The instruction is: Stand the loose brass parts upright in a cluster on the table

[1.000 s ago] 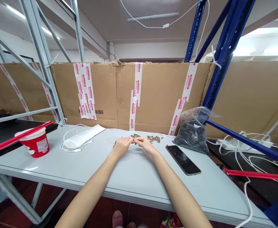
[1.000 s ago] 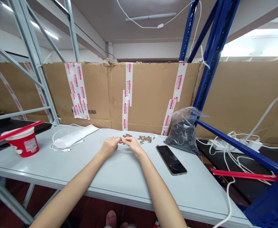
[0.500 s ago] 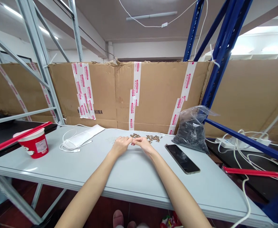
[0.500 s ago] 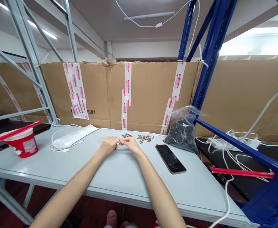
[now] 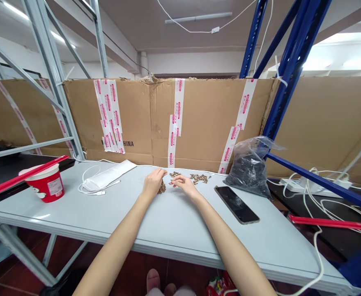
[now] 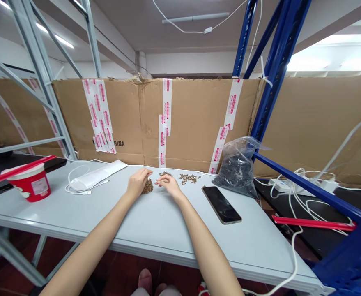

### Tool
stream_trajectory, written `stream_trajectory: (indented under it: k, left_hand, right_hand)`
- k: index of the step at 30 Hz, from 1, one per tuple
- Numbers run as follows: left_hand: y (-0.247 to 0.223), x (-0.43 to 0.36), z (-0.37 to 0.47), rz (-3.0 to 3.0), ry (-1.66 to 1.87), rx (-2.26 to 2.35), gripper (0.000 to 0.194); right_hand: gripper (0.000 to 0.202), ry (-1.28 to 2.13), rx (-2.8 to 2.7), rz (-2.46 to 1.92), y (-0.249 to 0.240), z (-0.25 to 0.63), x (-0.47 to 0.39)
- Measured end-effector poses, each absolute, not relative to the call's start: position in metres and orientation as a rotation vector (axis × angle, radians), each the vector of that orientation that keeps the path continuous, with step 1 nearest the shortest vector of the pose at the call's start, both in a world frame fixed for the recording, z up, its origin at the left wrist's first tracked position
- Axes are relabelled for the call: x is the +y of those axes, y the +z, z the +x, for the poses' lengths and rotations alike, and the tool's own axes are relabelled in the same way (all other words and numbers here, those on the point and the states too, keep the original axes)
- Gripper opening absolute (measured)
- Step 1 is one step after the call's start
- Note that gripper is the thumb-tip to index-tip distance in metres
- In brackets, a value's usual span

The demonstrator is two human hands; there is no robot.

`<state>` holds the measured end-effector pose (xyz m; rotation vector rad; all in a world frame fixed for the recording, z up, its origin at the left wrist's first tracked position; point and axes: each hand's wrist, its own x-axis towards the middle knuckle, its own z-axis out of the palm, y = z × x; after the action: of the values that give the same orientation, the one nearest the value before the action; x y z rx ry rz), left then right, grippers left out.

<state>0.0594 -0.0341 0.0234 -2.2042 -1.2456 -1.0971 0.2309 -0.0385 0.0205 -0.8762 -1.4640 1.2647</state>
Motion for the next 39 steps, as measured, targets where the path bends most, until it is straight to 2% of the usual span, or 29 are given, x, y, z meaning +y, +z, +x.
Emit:
stream_trajectory:
  k: [5,9,15,19,26,33,39]
  left_hand:
    - [0.026,-0.027,0.047,-2.131,-1.303,-1.419,0.020]
    - [0.025,-0.017,0.031,-1.957,-1.381,-1.729,0.018]
    - [0.012,-0.002,-0.012,-1.500,-1.322,-2.361,0.019]
    - [0.000,0.003,-0.034,-1.379,-1.218,-2.601,0.020]
    - [-0.012,0.011,-0.042,-1.385,-1.092,-2.711,0.014]
    - [-0.012,0.016,-0.043,-1.406,-1.038,-2.763,0.012]
    - [-0.013,0.015,-0.037,-1.463,-1.112,-2.728,0.012]
  right_hand:
    - [0.033,1.280,-1.541,-0.862,0.012,0.226,-0.036]
    - [0.034,1.398,-1.521,-0.879,0.012,0.222,-0.040]
    - [0.034,1.452,-1.478,-0.901,0.017,0.221,-0.046]
    - [0.032,1.396,-1.507,-0.911,0.014,0.218,-0.045]
    - [0.025,1.117,-1.629,-1.008,0.000,0.218,-0.032]
    - [0.021,1.159,-1.665,-1.111,-0.015,0.225,-0.021]
    - [0.012,0.848,-1.851,-1.235,-0.012,0.223,-0.029]
